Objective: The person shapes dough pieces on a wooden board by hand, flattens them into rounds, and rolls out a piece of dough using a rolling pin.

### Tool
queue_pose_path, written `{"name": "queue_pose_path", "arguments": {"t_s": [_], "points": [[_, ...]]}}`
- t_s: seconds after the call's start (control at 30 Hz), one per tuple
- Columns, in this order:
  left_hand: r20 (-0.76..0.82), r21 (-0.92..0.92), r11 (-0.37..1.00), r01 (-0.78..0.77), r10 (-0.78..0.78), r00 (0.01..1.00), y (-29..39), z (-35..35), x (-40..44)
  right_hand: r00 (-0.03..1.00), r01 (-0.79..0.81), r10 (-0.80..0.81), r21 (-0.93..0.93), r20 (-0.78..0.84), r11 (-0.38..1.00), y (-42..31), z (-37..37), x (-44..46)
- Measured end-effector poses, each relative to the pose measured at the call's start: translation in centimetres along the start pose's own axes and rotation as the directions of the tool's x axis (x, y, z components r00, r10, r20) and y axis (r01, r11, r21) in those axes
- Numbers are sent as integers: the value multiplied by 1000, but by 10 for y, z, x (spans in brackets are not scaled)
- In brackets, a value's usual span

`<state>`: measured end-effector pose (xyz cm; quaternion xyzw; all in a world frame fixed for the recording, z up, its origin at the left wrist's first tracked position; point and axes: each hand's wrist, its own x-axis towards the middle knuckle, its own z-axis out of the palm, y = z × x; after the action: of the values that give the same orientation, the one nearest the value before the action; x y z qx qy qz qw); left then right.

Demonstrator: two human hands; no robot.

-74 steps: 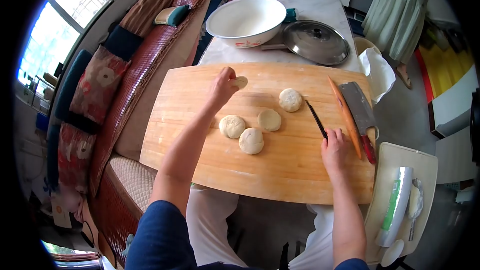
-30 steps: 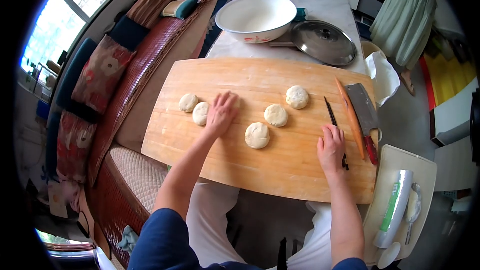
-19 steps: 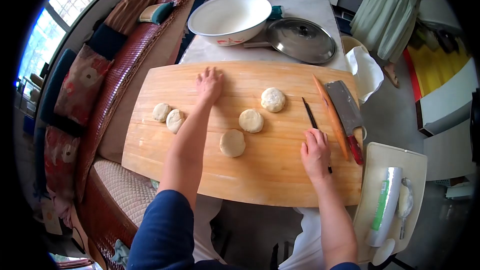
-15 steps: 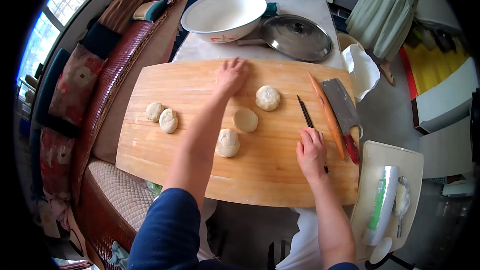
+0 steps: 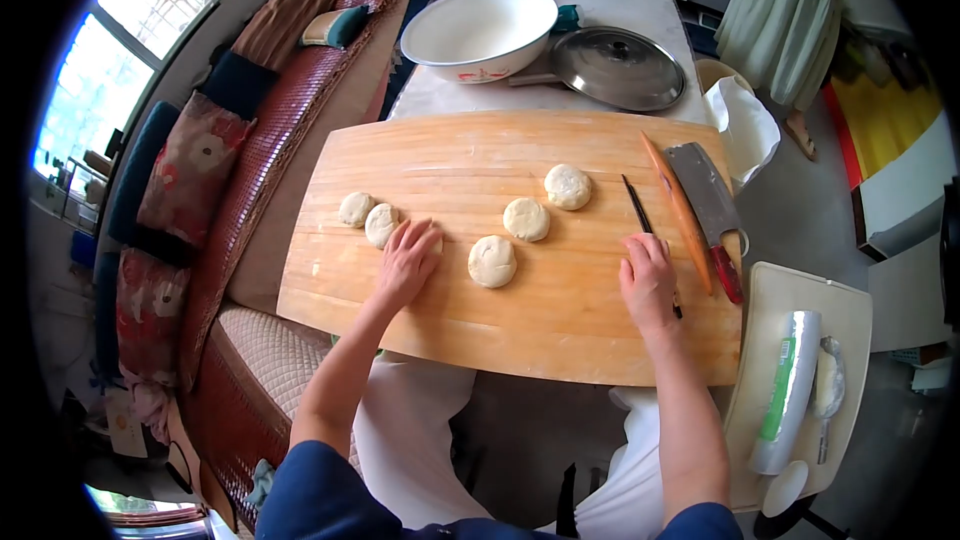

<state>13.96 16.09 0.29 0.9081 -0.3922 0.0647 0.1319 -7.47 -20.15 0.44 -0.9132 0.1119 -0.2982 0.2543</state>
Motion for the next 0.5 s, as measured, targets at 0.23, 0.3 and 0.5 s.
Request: {"name": "queue_pose_path", "arguments": {"t_s": [0.23,0.3,0.5], "points": [[-65,193,974,117,-106,992,-32,-28,-48,1000,-2,2,-9,-19,1000,-1,-2,-5],[-161,196,976,92,-61,985,-19,-23,-30,1000,-8,8,-10,-22,1000,0,-3,-5],[108,2,988,-157,156,982,131,18,2,1000,-8,8,-47,-14,999,4,-2,-1]]}}
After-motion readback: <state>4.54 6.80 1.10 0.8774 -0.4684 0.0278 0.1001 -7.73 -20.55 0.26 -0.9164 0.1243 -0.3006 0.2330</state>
